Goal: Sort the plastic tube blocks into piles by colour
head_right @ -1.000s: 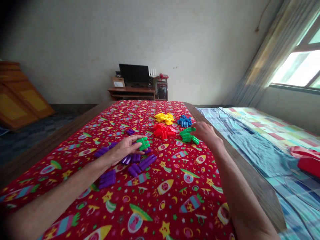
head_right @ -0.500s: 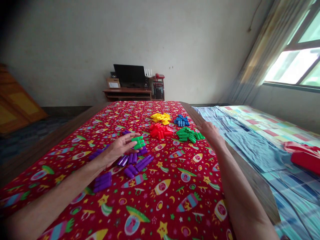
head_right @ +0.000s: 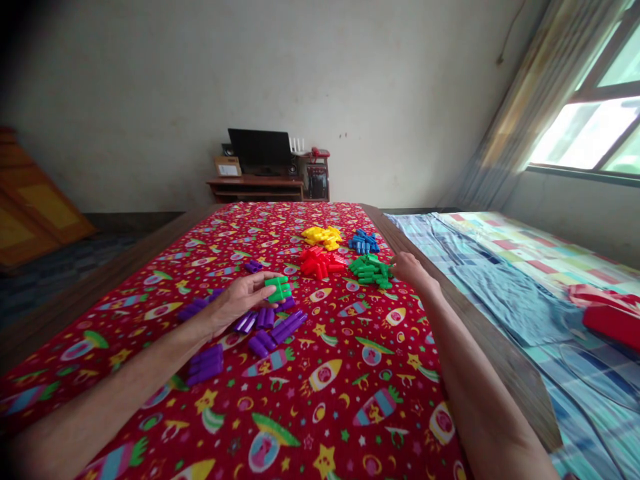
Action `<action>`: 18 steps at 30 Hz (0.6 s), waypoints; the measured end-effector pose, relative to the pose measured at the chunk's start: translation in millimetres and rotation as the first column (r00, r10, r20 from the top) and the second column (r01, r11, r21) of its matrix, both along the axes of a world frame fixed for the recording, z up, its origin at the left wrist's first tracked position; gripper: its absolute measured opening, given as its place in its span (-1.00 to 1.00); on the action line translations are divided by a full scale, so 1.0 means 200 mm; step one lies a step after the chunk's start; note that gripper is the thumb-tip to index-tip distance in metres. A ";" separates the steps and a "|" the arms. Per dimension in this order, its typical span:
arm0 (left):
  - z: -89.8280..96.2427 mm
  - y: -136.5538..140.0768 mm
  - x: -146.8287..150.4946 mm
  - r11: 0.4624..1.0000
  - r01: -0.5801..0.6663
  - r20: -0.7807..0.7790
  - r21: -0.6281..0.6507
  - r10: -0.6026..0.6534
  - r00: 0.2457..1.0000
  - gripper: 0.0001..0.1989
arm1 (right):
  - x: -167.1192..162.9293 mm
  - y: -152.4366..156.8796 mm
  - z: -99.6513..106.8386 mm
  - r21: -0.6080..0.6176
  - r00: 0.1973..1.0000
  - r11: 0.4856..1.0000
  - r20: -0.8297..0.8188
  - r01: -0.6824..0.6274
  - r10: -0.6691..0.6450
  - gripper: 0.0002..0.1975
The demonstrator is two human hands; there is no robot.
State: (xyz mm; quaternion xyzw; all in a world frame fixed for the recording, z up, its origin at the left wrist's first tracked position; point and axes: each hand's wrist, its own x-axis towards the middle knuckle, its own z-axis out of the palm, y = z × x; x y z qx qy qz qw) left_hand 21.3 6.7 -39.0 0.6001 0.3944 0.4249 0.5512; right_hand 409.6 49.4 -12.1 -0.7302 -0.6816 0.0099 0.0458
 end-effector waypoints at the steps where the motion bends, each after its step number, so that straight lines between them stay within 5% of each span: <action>1: -0.01 0.00 0.00 1.000 0.006 0.002 -0.001 -0.006 1.000 -0.39 | -0.01 -0.01 0.00 -0.005 1.000 1.000 0.015 -0.004 0.004 -0.68; 7: 0.00 -0.01 0.01 1.000 0.017 0.041 -0.011 -0.017 0.999 -0.37 | -0.13 -0.08 0.16 0.049 0.991 0.997 0.118 0.055 -0.061 -0.72; 10: 0.03 -0.03 0.02 0.999 0.034 -0.008 -0.004 -0.034 0.999 -0.42 | -0.32 -0.17 0.24 0.169 0.986 0.972 0.022 -0.166 0.165 -0.73; 13: 0.04 -0.06 0.04 0.999 0.041 -0.071 0.022 -0.039 0.997 -0.45 | -0.58 -0.28 0.24 0.239 0.778 0.797 -0.188 -0.555 0.599 -0.74; 15: 0.04 -0.08 0.06 0.998 0.052 -0.101 0.045 -0.048 0.994 -0.46 | -0.74 -0.35 0.20 0.235 0.604 0.665 -0.285 -0.709 0.744 -0.78; 18: 0.06 -0.12 0.08 0.994 0.077 -0.151 0.082 -0.064 0.986 -0.49 | -0.86 -0.40 0.15 0.261 0.572 0.639 -0.293 -0.723 0.767 -0.84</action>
